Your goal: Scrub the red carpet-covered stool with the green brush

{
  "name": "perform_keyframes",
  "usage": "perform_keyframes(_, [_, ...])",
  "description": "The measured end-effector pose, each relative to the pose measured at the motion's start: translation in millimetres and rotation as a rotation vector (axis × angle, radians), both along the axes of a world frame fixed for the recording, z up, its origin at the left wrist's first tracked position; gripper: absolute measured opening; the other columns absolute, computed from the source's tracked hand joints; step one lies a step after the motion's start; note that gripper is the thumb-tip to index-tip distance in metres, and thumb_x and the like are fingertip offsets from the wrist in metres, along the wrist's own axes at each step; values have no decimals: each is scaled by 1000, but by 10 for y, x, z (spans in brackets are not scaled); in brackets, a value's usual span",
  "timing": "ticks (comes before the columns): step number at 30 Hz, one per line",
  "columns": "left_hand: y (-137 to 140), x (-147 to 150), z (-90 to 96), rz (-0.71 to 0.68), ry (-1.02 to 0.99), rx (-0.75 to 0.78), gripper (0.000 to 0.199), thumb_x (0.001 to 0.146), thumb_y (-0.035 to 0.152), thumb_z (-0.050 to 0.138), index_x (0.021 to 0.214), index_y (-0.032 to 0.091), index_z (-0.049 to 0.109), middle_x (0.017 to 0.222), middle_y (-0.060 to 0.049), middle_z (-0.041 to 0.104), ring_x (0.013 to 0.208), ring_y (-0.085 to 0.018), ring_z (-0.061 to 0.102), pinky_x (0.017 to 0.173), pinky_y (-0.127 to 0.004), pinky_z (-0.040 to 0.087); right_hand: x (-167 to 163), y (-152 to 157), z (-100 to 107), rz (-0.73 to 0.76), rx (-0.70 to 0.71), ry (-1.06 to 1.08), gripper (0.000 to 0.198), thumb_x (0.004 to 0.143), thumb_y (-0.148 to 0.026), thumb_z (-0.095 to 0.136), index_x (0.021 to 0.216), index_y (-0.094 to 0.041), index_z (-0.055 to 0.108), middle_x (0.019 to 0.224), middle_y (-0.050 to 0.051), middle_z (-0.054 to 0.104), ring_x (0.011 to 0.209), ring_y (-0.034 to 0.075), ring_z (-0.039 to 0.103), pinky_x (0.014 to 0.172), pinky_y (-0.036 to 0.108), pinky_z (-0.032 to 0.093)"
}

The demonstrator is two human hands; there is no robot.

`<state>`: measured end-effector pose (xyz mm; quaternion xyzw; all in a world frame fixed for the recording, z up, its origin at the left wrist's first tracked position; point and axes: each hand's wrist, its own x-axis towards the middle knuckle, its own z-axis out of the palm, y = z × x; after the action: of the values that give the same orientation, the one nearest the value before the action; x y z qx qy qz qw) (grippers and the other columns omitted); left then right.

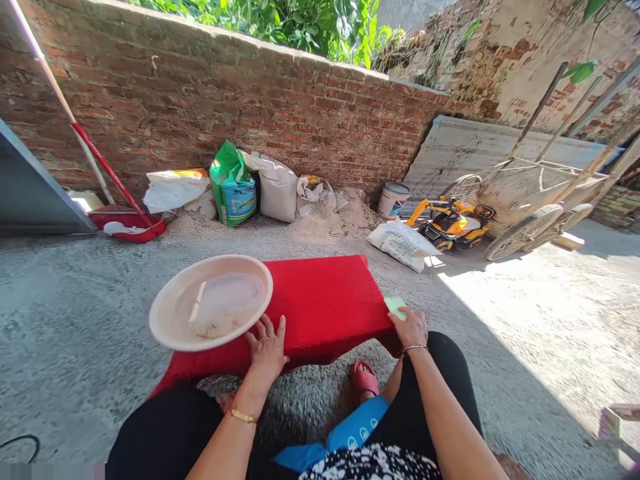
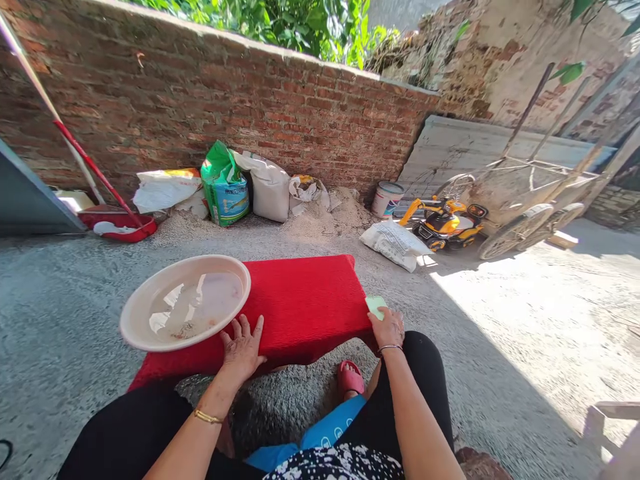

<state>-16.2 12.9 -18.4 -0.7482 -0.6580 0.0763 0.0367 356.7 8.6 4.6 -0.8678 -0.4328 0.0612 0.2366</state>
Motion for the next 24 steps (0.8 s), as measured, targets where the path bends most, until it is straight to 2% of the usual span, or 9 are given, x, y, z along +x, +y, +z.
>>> perform_keyframes(2, [-5, -16, 47, -3, -20, -24, 101, 65, 45, 77, 149, 20, 26, 149, -31, 26, 136, -50, 25, 101, -69, 24, 76, -31, 36, -41, 44, 23, 44, 74, -49, 61, 106, -20, 68, 97, 10, 58, 105, 30, 52, 87, 42, 42])
perform_keyframes(4, [-11, -53, 103, -9, -57, -65, 100, 65, 43, 78, 149, 21, 27, 151, -30, 25, 137, -48, 25, 102, -67, 24, -88, -10, 51, 29, 83, 66, 43, 72, -47, 62, 105, -19, 68, 95, 10, 59, 103, 30, 53, 87, 42, 43])
perform_keyframes(7, [-21, -123, 170, -24, -107, -122, 96, 68, 40, 76, 149, 24, 27, 153, -27, 22, 140, -44, 22, 106, -64, 22, -702, 79, 10, 245, 120, 104, 39, 66, -37, 68, 102, -21, 69, 96, 6, 59, 98, 24, 56, 89, 35, 44])
perform_keyframes(10, [-28, -164, 194, -30, -115, -140, 90, 72, 36, 73, 149, 26, 26, 154, -25, 20, 141, -42, 20, 108, -62, 22, -1433, 157, -72, 577, 159, 106, 39, 65, -24, 70, 103, -21, 69, 100, 6, 56, 95, 22, 56, 89, 34, 45])
perform_keyframes(13, [-33, -165, 186, -26, -110, -139, 89, 74, 34, 72, 149, 26, 25, 155, -24, 20, 142, -41, 21, 108, -62, 23, -1836, 210, -130, 773, 146, 97, 42, 64, -20, 72, 106, -22, 69, 103, 7, 54, 97, 22, 54, 89, 34, 45])
perform_keyframes(16, [-40, -155, 183, -28, -118, -143, 88, 74, 34, 72, 149, 26, 25, 155, -24, 20, 142, -41, 19, 108, -62, 23, -1655, 256, -126, 704, 89, 132, 41, 63, -24, 75, 104, -25, 70, 102, 4, 56, 97, 20, 55, 90, 31, 45])
perform_keyframes(18, [-47, -150, 192, -32, -127, -146, 88, 74, 33, 71, 149, 26, 26, 155, -24, 20, 142, -41, 19, 108, -61, 23, -1263, 265, -85, 550, 63, 140, 37, 64, -29, 74, 101, -26, 70, 99, 2, 56, 96, 20, 56, 90, 32, 44])
perform_keyframes(21, [-53, -145, 211, -25, -135, -153, 88, 74, 33, 72, 149, 26, 27, 155, -24, 20, 142, -40, 20, 108, -60, 24, -573, 213, 2, 335, 47, 95, 36, 70, -33, 67, 104, -21, 68, 98, 6, 56, 100, 26, 55, 94, 41, 42])
perform_keyframes(24, [-50, -141, 213, -26, -134, -153, 88, 73, 33, 72, 149, 26, 27, 154, -24, 21, 142, -41, 20, 108, -60, 23, -190, 125, 30, 74, 29, 64, 43, 73, -39, 62, 108, -15, 67, 97, 11, 56, 100, 30, 54, 91, 47, 42])
